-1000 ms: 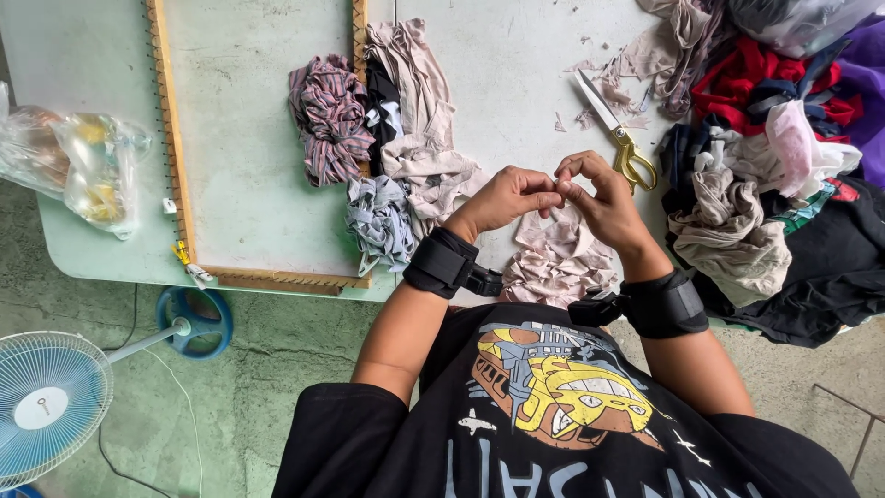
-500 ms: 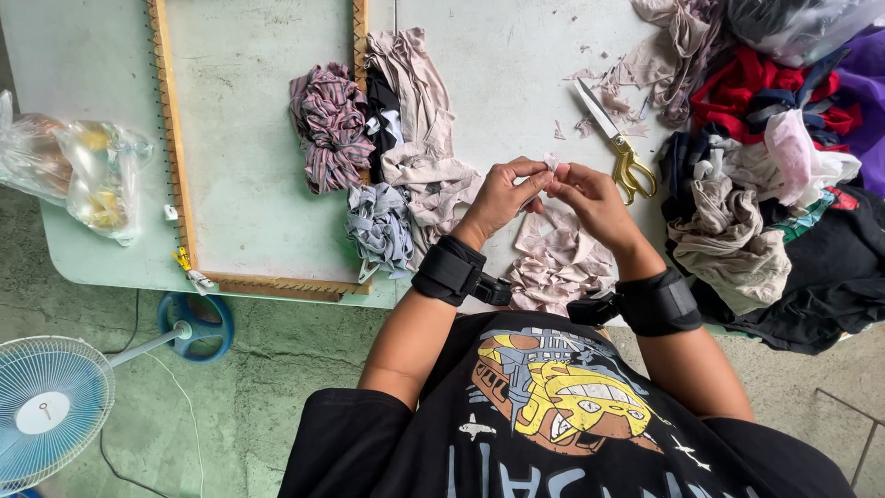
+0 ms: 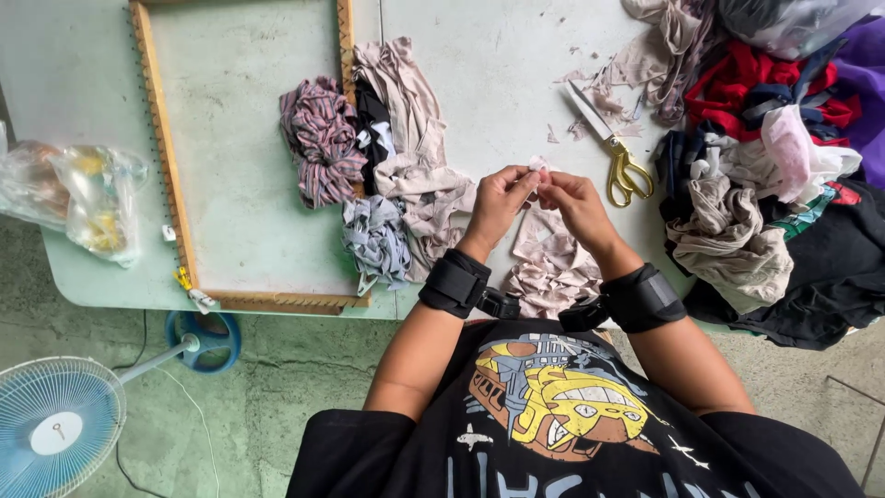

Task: The person cuts a sheet of fabric into strips with handheld scissors, holding the fabric with one hand and cutting with the other, then aligns the edges of the fabric strips by hand on a table.

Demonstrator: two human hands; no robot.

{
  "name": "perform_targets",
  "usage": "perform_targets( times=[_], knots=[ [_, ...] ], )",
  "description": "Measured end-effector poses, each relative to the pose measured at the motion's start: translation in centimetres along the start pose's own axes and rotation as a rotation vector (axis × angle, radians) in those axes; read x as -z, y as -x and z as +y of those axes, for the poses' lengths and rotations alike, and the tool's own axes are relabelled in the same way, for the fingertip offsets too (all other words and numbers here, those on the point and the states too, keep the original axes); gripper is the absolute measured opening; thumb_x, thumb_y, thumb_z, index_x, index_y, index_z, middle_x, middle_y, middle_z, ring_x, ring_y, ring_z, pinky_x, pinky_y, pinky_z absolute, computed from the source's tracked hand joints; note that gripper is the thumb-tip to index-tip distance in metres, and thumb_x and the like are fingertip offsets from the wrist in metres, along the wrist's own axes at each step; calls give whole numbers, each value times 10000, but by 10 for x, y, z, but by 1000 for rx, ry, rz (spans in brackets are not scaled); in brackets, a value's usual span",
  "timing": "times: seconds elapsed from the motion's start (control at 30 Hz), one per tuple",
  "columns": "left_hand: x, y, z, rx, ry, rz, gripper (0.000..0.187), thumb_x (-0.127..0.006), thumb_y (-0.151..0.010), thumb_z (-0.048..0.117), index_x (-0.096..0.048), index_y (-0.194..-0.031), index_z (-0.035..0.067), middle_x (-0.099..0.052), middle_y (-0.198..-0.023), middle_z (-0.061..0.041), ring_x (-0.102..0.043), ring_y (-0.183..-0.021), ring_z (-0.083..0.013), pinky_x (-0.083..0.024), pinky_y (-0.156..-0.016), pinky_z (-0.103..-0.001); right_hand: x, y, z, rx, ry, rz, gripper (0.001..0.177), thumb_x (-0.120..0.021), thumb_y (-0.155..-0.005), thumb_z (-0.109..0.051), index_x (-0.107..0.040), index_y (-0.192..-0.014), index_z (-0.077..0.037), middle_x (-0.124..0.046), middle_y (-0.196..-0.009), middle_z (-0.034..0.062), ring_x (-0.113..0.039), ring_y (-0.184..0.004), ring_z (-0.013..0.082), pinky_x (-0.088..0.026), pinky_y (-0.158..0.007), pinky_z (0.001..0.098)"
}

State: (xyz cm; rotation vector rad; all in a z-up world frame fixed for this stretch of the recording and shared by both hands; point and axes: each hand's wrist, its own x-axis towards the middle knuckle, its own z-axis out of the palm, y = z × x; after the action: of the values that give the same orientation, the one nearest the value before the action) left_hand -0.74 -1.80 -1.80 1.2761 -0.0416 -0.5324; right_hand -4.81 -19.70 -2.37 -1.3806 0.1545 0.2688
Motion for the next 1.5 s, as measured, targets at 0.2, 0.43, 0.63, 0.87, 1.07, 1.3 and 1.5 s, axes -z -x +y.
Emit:
perform_targets(
  times=[0.2,0.43,0.63,0.87,1.07,1.3,1.5],
  knots=[
    [46,-8,-17,164,-88,25,213,-653,-989,115,-687,-1168,5,-759,-929,-77,-730,-781,-107,-609,-673,-236,64,5,9,-31,741,367,120,-725,-940,-134,-710,-1024,-50,-674,-1015,86,-649,-890,196,-536,-804,329],
    [58,-6,-14,143,-133,140,193,-719,-944,74,-597,-1044,-36,-731,-844,-116,-717,-711,-134,-594,-633,-260,101,16,39,-59,1205,514,278,-813,-786,-67,-711,-1045,-74,-634,-1103,149,-607,-1036,352,-520,-847,445],
    [50,-6,0,84,-35,154,172,-725,-932,65,-660,-1058,-33,-739,-881,-87,-713,-776,-117,-599,-726,-248,102,17,40,5,1316,463,326,-766,-831,-37,-634,-1123,-97,-632,-1107,134,-601,-1070,353,-511,-880,466],
    [44,-16,3,2,-57,177,144,-678,-982,87,-669,-1086,-12,-728,-962,-89,-691,-864,-121,-577,-790,-258,109,23,23,2,1123,321,483,-738,-864,-49,-536,-1302,-65,-663,-1010,190,-670,-883,356,-538,-764,446],
    [24,-19,28,-195,46,58,121,-628,-1033,121,-584,-1106,36,-682,-1173,-61,-636,-1056,-102,-521,-935,-248,93,32,-6,-132,846,264,642,-739,-916,-56,-477,-1499,-118,-713,-924,151,-690,-796,236,-548,-736,375],
    [6,-25,36,-158,160,94,166,-668,-1025,168,-635,-1118,35,-566,-909,27,-417,-673,-32,-400,-605,-199,43,48,-51,-28,378,86,809,-711,-884,-101,-385,-1623,-138,-629,-966,21,-646,-865,113,-566,-812,294],
    [0,-27,38,-150,93,164,194,-741,-976,192,-712,-1080,32,-600,-816,67,-401,-642,-9,-360,-567,-181,28,51,-59,99,447,-68,965,-855,-718,-273,-464,-1583,-105,-526,-871,-1,-499,-783,111,-462,-783,293]
  ],
)
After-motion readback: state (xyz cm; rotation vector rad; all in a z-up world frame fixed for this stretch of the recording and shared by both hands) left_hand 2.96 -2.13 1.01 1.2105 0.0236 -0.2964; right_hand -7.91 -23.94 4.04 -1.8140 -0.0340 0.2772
